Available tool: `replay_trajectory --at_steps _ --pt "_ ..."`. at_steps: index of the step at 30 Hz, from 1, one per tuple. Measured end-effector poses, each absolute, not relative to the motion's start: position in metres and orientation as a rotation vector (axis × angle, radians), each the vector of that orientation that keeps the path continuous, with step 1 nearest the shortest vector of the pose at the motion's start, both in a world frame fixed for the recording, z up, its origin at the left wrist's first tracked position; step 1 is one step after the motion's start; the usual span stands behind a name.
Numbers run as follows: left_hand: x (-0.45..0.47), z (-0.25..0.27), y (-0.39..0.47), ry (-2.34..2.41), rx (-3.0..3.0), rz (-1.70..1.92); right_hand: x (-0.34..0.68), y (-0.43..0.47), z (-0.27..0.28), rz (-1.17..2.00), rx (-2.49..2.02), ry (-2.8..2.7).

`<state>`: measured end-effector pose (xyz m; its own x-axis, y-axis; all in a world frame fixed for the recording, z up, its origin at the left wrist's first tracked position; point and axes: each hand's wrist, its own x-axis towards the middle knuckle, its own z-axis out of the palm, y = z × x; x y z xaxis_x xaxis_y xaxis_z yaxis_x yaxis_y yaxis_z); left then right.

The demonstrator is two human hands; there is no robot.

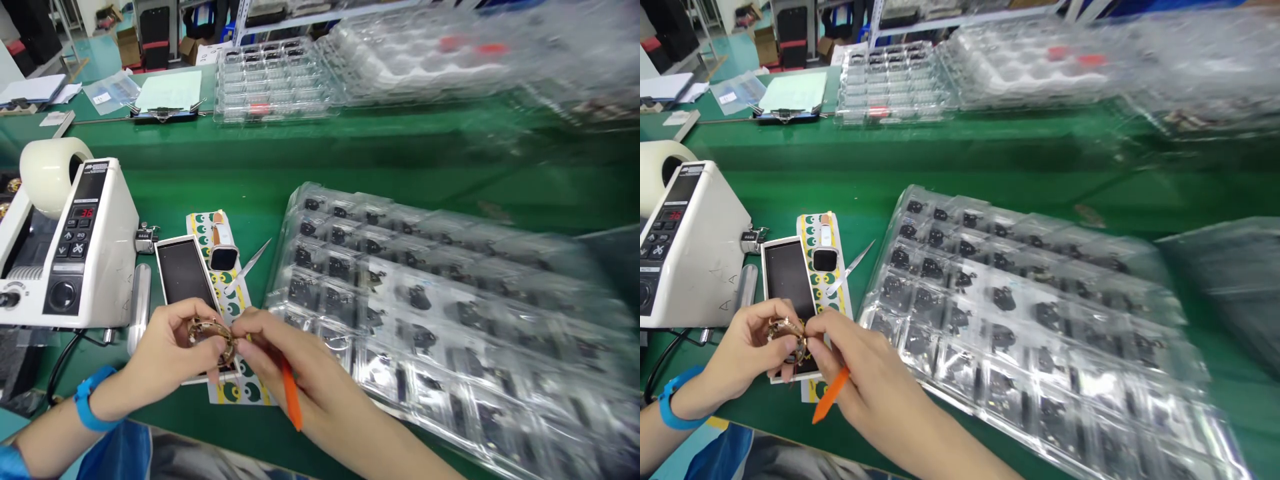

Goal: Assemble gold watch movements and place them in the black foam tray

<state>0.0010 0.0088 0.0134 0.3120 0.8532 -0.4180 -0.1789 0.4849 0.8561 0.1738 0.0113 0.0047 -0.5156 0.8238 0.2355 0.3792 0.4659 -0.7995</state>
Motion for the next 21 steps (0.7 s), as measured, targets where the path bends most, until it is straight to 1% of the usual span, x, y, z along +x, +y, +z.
replay_trajectory --at_steps 6,12,15,21 --pt "0.0 0.012 0.011 1.065 0.817 0.756 0.175 0.009 0.003 0.898 -0.934 -2.229" --pt "0.0 0.01 0.011 1.067 0.852 0.778 0.176 0.008 0.004 0.899 -0.927 -2.151" --pt "0.001 0.01 0.011 1.072 0.894 0.835 0.172 0.004 0.003 1.042 -1.005 -2.082" --pt "0.002 0.011 0.009 1.106 0.956 0.877 0.166 0.007 0.002 1.452 -1.087 -1.755"
